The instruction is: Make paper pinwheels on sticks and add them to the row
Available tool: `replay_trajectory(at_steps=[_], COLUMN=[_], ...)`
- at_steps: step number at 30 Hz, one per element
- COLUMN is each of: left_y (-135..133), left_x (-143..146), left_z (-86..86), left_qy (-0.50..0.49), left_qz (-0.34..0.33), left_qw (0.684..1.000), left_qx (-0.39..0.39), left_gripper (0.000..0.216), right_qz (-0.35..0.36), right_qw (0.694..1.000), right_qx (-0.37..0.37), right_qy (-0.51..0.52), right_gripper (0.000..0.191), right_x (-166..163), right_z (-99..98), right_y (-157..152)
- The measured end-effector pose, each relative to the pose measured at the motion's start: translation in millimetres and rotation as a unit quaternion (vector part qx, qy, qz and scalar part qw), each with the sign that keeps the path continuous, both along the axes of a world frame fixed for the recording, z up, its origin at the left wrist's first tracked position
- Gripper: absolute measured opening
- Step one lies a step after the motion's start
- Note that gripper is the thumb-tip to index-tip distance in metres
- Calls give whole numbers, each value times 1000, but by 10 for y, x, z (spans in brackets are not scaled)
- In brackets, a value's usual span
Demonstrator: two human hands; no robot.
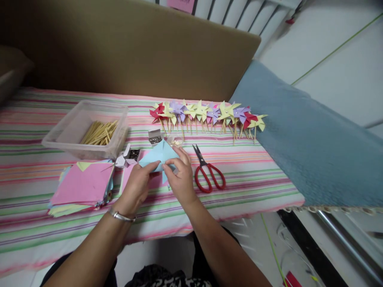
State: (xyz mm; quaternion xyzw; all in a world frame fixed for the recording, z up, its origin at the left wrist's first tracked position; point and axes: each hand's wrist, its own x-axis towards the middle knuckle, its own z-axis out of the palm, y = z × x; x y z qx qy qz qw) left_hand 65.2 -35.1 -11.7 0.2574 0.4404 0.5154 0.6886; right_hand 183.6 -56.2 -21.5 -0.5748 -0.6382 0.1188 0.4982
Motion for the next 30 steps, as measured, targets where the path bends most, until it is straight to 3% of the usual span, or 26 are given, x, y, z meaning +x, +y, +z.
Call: replay_trajectory(at_steps=[18,23,27,30], left_y=[-5,13,34,48], left_x=[1,-10,-42,-57], left_z=[-21,-48,-64,-92], left_qy=[1,19,45,74], left_qz=[-13,10,-11,-58], left_qw=[1000,1000,999,996], left_qx=[26,15,13,0], left_gripper=[18,27,30,30], right_qz=[-20,-7,-5,67], right_qw=[999,998,982,924], right_qx=[-25,-39,-87,-200], right_qy=[15,43,166,318], right_gripper=[7,3,40,53], right_x=[-22,-9,139,270], right_z=[-36,-3,76,96], right_y=[26,22,71,114])
